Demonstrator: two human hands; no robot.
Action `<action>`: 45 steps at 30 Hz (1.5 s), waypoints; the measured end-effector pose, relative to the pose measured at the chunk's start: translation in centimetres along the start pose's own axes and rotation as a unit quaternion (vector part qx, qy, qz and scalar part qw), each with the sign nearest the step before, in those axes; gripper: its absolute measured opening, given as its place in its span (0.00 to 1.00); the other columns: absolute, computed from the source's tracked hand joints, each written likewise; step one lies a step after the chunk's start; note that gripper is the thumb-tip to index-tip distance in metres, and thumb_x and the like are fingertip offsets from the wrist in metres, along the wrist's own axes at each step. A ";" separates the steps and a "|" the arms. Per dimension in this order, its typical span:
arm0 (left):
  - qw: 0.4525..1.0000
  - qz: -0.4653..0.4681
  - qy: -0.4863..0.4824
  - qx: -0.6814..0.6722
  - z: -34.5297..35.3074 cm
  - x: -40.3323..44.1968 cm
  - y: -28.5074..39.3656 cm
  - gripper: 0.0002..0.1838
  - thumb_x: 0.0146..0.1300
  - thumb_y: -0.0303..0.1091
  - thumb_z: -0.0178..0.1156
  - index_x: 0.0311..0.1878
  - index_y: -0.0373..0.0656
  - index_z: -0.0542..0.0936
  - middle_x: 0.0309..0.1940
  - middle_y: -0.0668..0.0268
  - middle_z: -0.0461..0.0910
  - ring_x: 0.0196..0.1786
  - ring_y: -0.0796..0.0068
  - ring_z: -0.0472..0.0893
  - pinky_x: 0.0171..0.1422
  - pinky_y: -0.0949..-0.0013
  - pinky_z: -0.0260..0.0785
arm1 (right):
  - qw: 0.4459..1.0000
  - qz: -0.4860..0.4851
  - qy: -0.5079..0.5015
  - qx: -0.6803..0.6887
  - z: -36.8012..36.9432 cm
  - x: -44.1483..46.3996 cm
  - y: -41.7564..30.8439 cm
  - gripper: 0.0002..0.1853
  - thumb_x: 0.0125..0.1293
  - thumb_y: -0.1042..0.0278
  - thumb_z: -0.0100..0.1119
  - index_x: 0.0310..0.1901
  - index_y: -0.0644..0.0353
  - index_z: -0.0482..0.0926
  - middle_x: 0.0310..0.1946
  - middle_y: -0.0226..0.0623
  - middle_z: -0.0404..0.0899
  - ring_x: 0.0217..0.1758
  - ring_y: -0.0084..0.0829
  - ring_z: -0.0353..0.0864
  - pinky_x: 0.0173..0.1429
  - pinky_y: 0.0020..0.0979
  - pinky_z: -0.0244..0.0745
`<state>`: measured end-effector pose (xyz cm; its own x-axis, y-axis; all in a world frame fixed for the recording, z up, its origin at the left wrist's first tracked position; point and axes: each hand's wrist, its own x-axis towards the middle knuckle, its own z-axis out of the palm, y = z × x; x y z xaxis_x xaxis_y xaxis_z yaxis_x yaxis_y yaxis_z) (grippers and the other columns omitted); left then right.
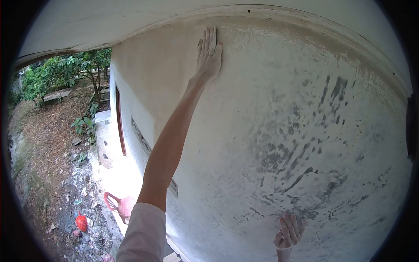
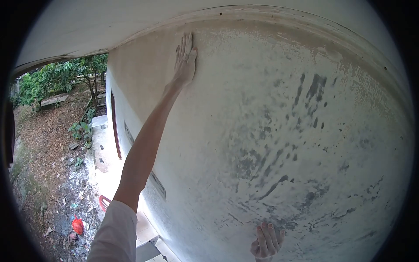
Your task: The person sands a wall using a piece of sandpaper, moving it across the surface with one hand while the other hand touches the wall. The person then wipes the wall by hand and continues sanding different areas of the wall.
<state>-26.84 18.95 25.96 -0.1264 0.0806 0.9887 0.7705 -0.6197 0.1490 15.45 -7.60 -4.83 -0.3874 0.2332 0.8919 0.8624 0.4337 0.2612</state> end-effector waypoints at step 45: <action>0.998 0.009 -0.059 0.000 -1.3 -8.7 -1.3 0.32 0.76 0.49 0.27 0.77 0.45 0.40 0.78 0.57 0.35 0.80 0.61 0.34 0.81 0.55 0.24 | 0.999 -0.006 -0.017 0.051 -1.1 3.1 -1.3 0.17 0.67 0.68 0.44 0.45 0.58 0.85 0.45 0.39 0.86 0.55 0.40 0.82 0.72 0.49 0.59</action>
<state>-27.52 18.03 17.18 -0.0372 0.1611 0.9862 0.7725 -0.6214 0.1306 13.47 -8.41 -2.00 -0.4098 0.2571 0.8752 0.8206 0.5228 0.2307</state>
